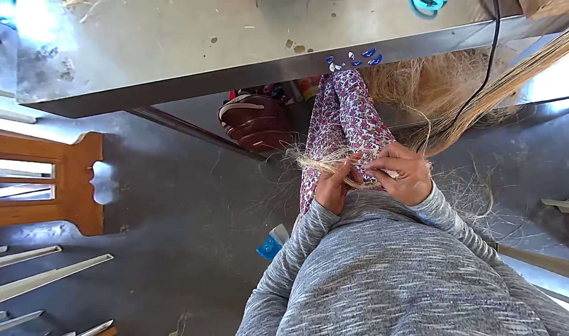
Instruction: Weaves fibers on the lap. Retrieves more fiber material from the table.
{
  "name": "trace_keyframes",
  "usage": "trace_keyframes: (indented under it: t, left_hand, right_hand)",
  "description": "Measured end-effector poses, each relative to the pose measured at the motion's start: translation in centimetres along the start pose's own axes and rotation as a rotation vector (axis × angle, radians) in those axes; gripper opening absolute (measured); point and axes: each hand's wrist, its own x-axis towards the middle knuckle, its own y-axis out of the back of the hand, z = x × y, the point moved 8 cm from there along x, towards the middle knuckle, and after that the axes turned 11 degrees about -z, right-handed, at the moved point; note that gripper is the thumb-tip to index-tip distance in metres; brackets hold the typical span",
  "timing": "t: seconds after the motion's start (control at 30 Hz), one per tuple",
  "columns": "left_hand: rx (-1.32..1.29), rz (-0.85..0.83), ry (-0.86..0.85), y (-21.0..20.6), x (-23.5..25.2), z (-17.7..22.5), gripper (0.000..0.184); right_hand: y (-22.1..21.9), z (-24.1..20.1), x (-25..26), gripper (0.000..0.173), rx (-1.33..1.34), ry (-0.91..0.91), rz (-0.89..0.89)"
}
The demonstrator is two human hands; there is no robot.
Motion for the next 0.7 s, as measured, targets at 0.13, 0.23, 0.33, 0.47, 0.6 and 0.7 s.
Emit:
trace_keyframes:
  t: [0.13, 0.23, 0.33, 0.47, 0.6, 0.7]
  left_hand:
    - [-0.011, -0.027, -0.018, -0.1, 0.0, -0.1, 0.033]
    - [-0.020, -0.032, -0.012, -0.2, -0.1, -0.1, 0.035]
    - [-0.042, -0.035, -0.003, -0.1, -0.1, -0.3, 0.032]
    - [-0.077, -0.007, -0.001, 0.1, 0.0, -0.4, 0.029]
    - [-0.077, -0.029, 0.016, 0.4, 0.0, -0.9, 0.031]
    - [-0.059, -0.016, 0.030, 0.4, -0.1, -0.9, 0.031]
  right_hand:
    - [-0.8, 0.7, 0.3, 0.013, -0.073, -0.062, 0.004]
    - [-1.2, 1.1, 0.2, 0.010, -0.092, -0.058, -0.004]
    - [-1.0, 1.2, 0.2, 0.006, -0.019, -0.052, 0.003]
    - [-0.5, 1.4, 0.0, 0.009, 0.038, -0.035, 0.043]
    - [-0.1, 2.0, -0.2, 0.010, 0.145, -0.068, 0.100]
    - [-0.2, 2.9, -0.4, 0.013, 0.207, -0.146, 0.139]
